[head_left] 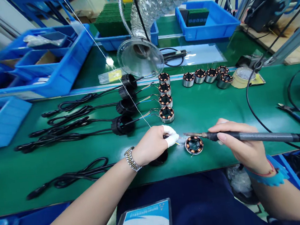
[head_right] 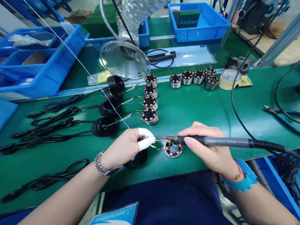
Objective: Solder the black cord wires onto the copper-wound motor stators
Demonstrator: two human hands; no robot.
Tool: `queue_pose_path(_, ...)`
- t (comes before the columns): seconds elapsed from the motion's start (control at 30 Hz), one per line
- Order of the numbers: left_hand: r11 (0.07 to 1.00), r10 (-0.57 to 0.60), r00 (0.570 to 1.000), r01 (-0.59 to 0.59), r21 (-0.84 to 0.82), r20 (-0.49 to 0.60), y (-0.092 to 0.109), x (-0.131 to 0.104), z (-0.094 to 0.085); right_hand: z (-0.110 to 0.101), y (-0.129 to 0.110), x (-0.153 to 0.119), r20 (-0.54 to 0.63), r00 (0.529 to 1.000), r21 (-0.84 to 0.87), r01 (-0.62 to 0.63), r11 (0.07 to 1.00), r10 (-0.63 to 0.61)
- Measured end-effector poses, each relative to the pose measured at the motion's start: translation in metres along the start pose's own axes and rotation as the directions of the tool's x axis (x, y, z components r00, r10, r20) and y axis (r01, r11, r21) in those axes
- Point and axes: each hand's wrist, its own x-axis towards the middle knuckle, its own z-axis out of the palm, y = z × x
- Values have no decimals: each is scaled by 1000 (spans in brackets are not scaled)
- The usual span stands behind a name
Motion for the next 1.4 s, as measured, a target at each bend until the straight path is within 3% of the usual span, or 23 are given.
queue_pose_path(0.17,1000,-5,1000,5,-10,1,0,0,0,3,0,-4,-133,986,-277,64,959,-104)
queue_pose_path(0.27,1000,5,1000,-5,1,-3,0,0,-1,8,3,-7,-236,965,-246,56,968,-116)
queue_pose_path(0.37,1000,10,1000,-9,15,-8,0,0,-1,13,7,-10,-265,958,-222,51,974,-111)
queue_pose_path(0.53,999,30,999,-30,20,-11,0,0,-1,20,9,-11,-220,969,-269,53,962,-115)
queue_pose_path(0.77,999,32,999,-32,9,-17,2,0,-1,38,14,-12,-28,985,-294,153,943,-169)
queue_pose_path(0.97,999,26,999,-25,-44,18,5,-2,0,56,16,-6,180,947,-326,312,893,-265)
queue_pose_path(1.1,997,77,995,-76,-14,68,3,-6,-7,61,14,-2,189,931,-365,363,857,-313)
queue_pose_path(1.2,984,179,961,-180,-14,209,-3,-12,-19,58,11,-1,120,961,-308,276,910,-251)
queue_pose_path(1.27,976,207,950,-215,10,232,-9,-18,-27,56,9,-2,81,984,-231,170,958,-156)
queue_pose_path(1.4,984,154,988,-155,87,20,-18,-27,-26,57,8,-5,24,1000,-68,-4,998,5)
